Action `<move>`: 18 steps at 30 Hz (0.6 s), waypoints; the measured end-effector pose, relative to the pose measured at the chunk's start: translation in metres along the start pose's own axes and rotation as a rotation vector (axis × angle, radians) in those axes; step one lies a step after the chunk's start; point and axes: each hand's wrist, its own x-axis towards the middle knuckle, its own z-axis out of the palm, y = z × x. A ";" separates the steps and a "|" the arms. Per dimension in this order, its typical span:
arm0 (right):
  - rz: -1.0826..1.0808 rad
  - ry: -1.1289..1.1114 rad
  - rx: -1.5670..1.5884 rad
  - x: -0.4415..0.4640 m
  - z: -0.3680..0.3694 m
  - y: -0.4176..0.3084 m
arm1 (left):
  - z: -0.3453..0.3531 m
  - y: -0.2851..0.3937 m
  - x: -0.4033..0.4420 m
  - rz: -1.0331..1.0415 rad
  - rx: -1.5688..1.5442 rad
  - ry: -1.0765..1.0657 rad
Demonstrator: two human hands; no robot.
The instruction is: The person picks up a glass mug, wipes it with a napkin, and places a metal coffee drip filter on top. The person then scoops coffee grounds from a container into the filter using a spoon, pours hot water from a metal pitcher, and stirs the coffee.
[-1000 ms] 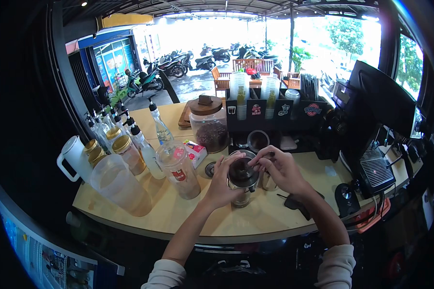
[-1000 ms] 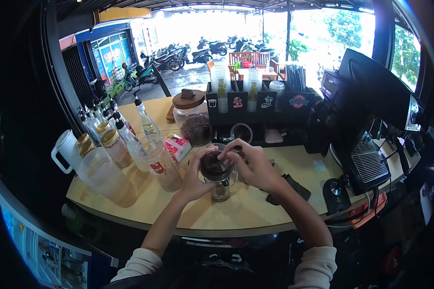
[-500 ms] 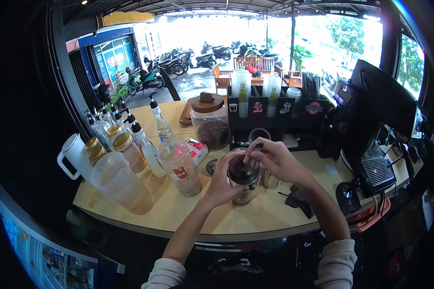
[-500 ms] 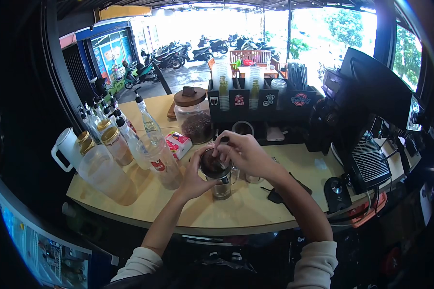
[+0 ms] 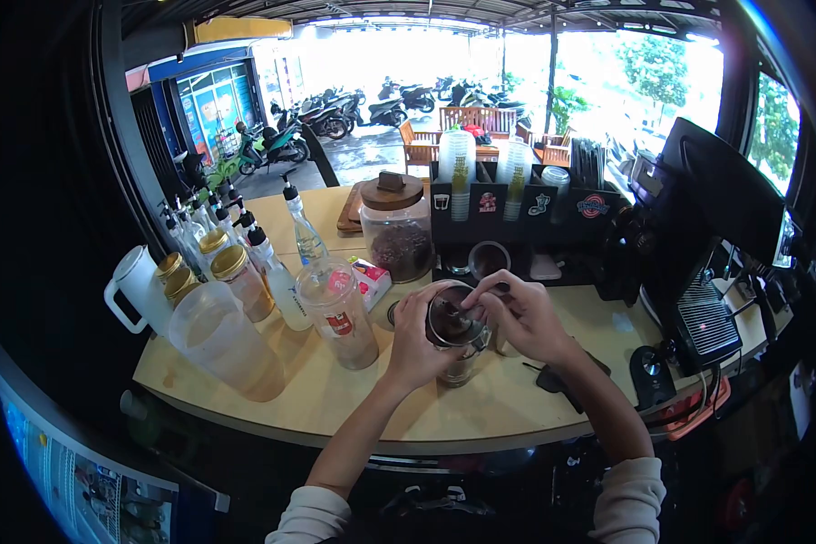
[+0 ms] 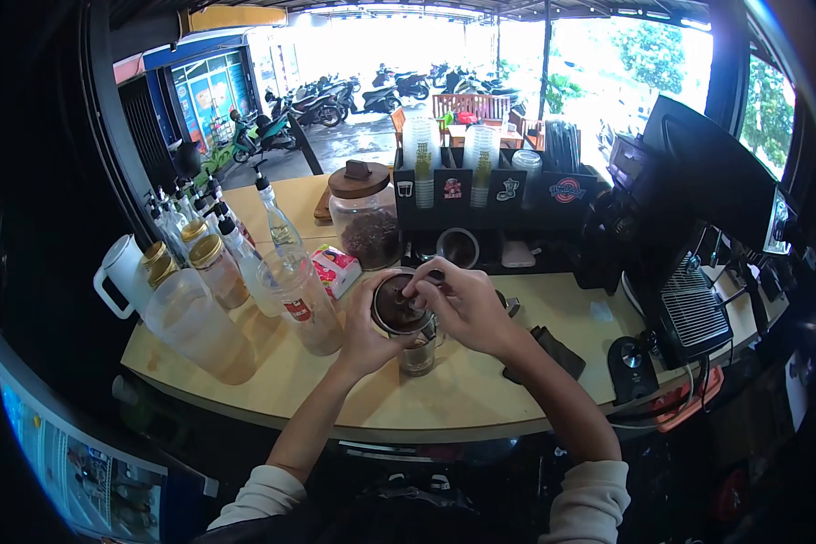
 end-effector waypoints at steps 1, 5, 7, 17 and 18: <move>0.000 -0.002 -0.001 -0.003 0.002 0.002 | 0.001 0.003 0.000 0.017 0.053 0.026; -0.131 -0.036 -0.290 -0.019 0.017 0.003 | 0.003 0.003 0.002 0.092 0.158 0.074; -0.352 0.145 -0.312 -0.022 0.025 0.012 | 0.006 0.007 0.002 0.095 0.181 0.082; -0.306 0.070 -0.397 -0.030 0.023 0.017 | 0.015 0.003 0.001 0.054 0.217 0.108; -0.250 0.031 -0.407 -0.031 0.023 0.017 | 0.015 0.003 0.001 0.058 0.218 0.111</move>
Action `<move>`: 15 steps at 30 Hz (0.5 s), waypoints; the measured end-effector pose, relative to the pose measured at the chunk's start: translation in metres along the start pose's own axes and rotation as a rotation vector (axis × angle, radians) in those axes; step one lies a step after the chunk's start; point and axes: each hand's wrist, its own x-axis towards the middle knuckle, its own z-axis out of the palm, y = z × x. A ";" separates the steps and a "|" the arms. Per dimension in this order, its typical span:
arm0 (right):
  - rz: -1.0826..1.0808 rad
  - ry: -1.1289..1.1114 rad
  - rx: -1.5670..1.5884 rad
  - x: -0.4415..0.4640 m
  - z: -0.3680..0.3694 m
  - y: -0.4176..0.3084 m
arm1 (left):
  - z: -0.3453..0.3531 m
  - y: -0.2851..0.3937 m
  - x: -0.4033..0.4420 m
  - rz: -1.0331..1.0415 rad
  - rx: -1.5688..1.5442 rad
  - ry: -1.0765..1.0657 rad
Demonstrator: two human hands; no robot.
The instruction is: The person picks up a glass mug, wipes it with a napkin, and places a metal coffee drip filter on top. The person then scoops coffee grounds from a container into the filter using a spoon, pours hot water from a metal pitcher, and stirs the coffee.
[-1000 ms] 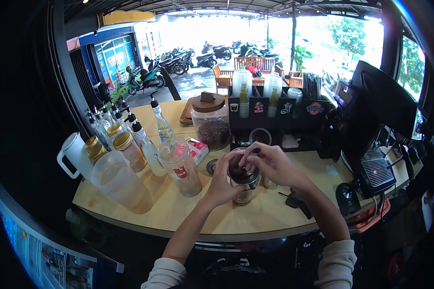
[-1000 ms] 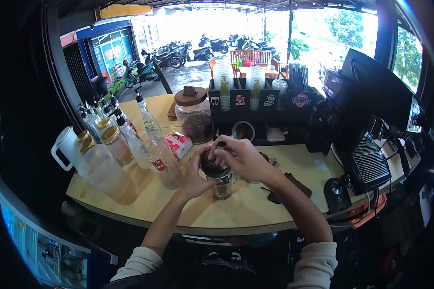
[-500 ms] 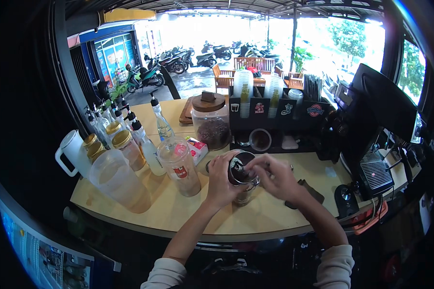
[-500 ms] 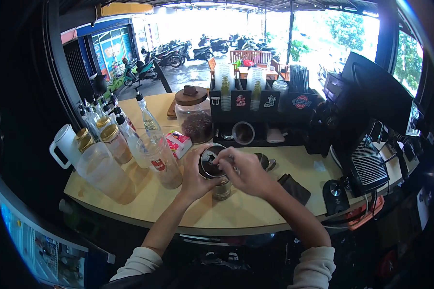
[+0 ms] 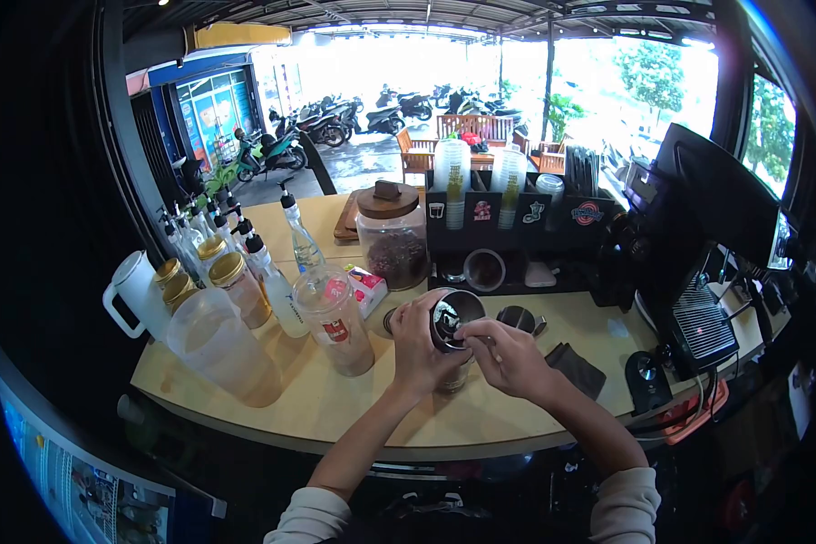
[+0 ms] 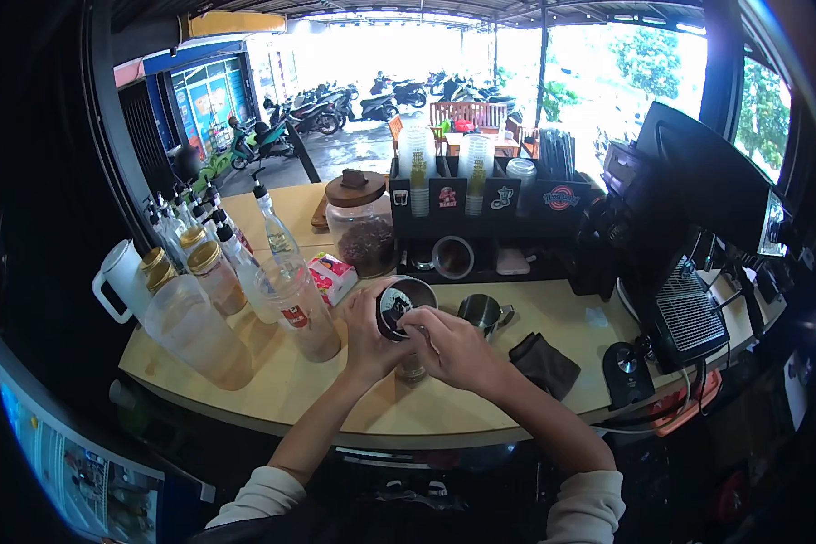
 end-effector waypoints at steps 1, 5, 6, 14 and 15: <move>-0.003 0.003 -0.002 0.002 0.000 0.001 | -0.001 0.001 0.000 -0.001 -0.005 0.004; -0.049 0.048 -0.010 0.002 0.000 -0.002 | 0.000 0.003 0.001 0.002 0.001 0.019; 0.016 0.001 -0.001 0.002 0.000 -0.003 | 0.000 0.003 0.001 0.003 0.003 0.021; 0.022 0.093 0.081 0.012 -0.001 0.000 | 0.004 -0.003 -0.002 -0.013 -0.042 0.055; -0.035 0.161 0.068 0.013 0.000 0.002 | 0.003 -0.003 -0.002 -0.010 -0.043 0.054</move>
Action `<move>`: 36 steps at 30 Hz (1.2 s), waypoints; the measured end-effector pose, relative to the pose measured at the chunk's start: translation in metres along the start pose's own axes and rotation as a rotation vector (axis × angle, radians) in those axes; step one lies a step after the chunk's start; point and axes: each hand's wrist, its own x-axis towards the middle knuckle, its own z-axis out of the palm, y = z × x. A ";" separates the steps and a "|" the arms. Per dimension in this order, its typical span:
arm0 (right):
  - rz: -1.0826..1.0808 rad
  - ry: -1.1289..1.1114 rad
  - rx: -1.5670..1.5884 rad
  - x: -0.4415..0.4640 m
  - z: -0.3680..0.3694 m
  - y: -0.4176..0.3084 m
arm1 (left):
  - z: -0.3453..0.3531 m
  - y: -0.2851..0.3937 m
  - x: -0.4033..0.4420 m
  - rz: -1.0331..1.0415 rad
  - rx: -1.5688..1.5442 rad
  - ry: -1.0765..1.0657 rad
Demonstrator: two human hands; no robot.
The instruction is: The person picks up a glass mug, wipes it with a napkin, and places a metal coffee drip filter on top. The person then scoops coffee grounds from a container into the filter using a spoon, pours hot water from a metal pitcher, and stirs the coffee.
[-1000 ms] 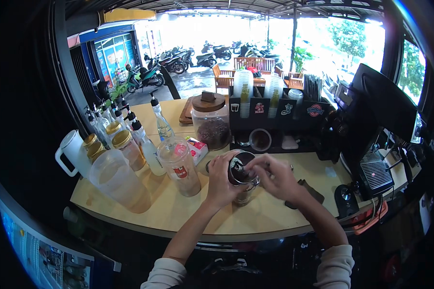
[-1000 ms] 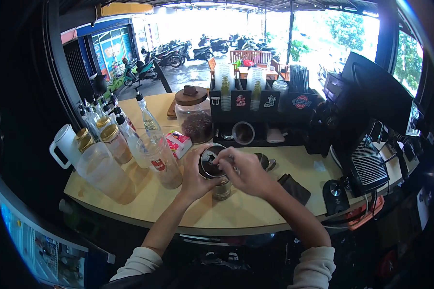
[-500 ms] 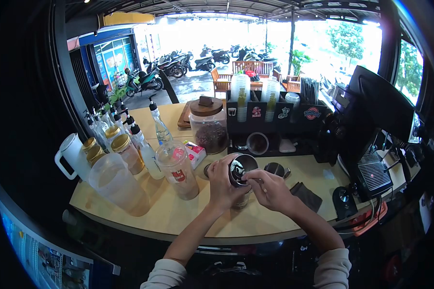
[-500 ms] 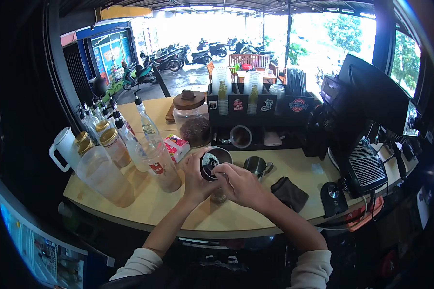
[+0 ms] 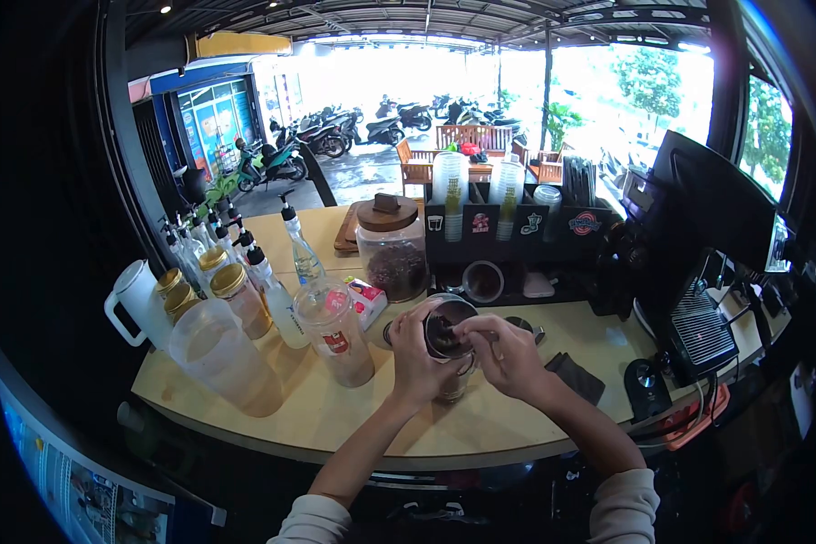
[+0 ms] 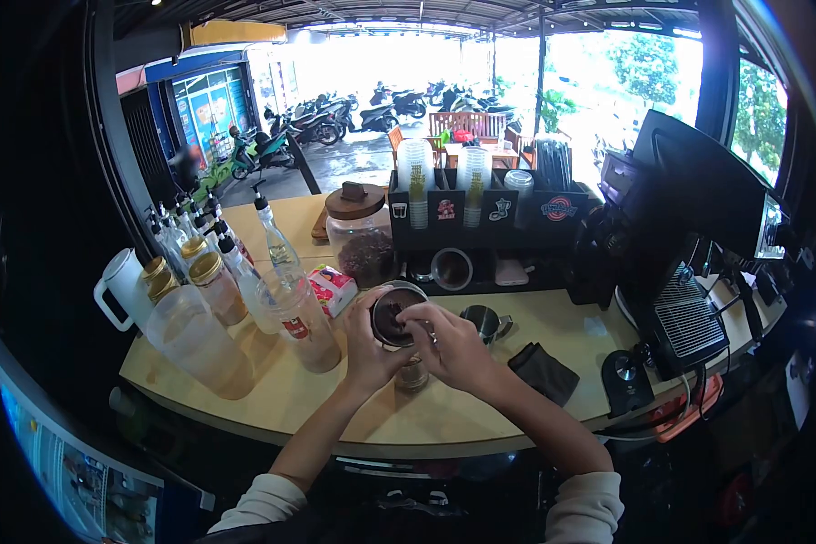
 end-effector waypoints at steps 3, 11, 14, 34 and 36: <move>0.090 -0.022 0.114 0.001 -0.003 -0.001 | -0.002 0.000 -0.002 -0.040 -0.035 -0.007; 0.132 -0.010 0.167 -0.003 -0.003 0.000 | 0.001 -0.005 -0.002 -0.122 -0.238 0.026; 0.154 -0.050 0.141 0.002 -0.007 0.000 | -0.001 -0.005 0.001 -0.127 -0.240 -0.005; 0.094 -0.089 0.081 0.006 -0.015 -0.004 | -0.004 -0.010 0.000 -0.042 -0.181 -0.101; 0.144 -0.062 0.170 0.006 -0.012 -0.001 | -0.002 -0.009 0.000 -0.049 -0.237 -0.097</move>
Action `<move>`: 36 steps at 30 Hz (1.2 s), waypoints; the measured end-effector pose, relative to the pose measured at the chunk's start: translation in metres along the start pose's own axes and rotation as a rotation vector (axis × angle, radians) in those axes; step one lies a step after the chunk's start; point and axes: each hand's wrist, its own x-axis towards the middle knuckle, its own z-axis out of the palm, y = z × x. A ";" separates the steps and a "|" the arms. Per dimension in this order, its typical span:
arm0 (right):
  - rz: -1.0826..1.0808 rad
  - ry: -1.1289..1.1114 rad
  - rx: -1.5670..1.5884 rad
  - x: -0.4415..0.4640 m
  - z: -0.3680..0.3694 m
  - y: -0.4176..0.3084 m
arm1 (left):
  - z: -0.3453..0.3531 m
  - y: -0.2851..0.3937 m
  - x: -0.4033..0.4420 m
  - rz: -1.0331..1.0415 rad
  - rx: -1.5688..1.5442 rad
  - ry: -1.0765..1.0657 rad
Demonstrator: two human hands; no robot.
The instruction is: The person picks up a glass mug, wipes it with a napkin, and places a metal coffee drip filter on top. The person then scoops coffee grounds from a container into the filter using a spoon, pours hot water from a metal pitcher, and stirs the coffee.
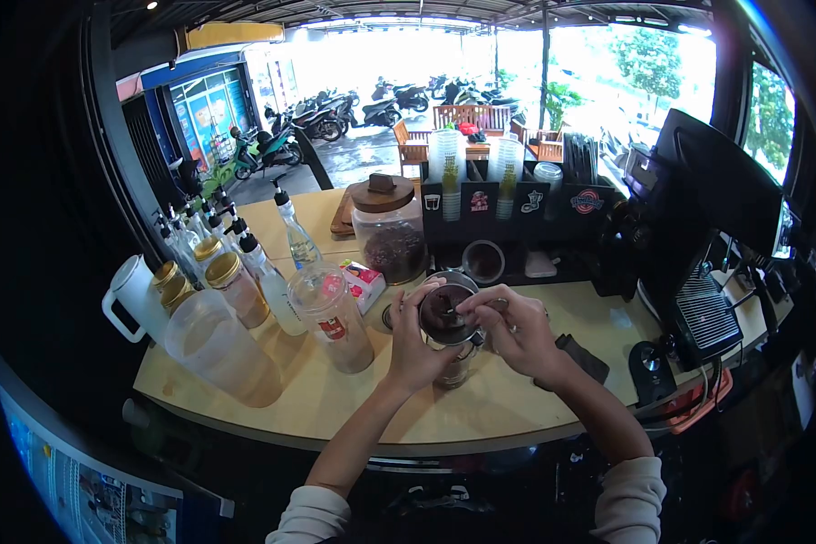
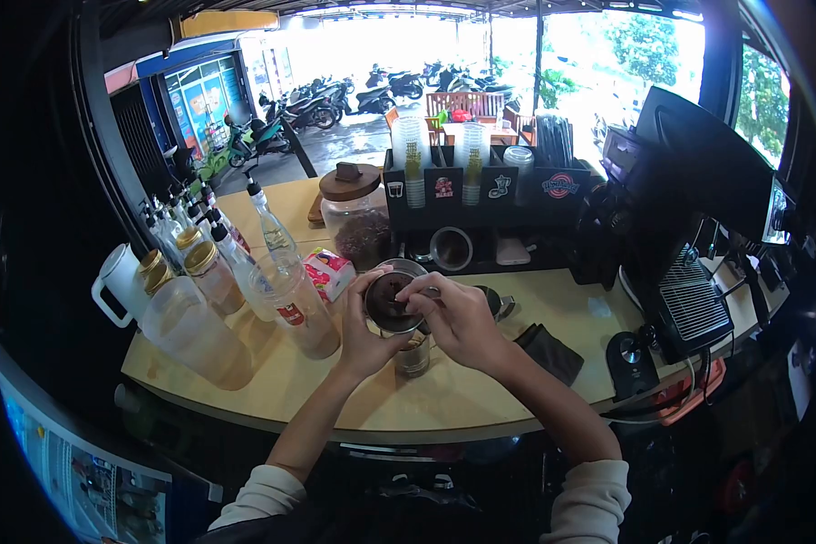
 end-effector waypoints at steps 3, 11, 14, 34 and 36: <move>0.071 -0.036 0.091 0.001 -0.002 0.002 | -0.002 -0.001 -0.001 0.006 0.002 -0.027; 0.115 -0.168 0.122 0.006 -0.006 0.004 | -0.006 0.003 -0.002 0.006 0.038 -0.048; 0.175 -0.068 0.175 0.007 -0.007 0.004 | -0.007 0.001 -0.001 0.033 0.063 -0.073; 0.346 0.113 0.555 0.001 0.000 0.029 | -0.012 -0.001 -0.002 -0.186 -0.052 -0.113; 0.331 0.098 0.518 -0.001 0.002 0.030 | -0.013 0.001 -0.001 -0.192 -0.041 -0.124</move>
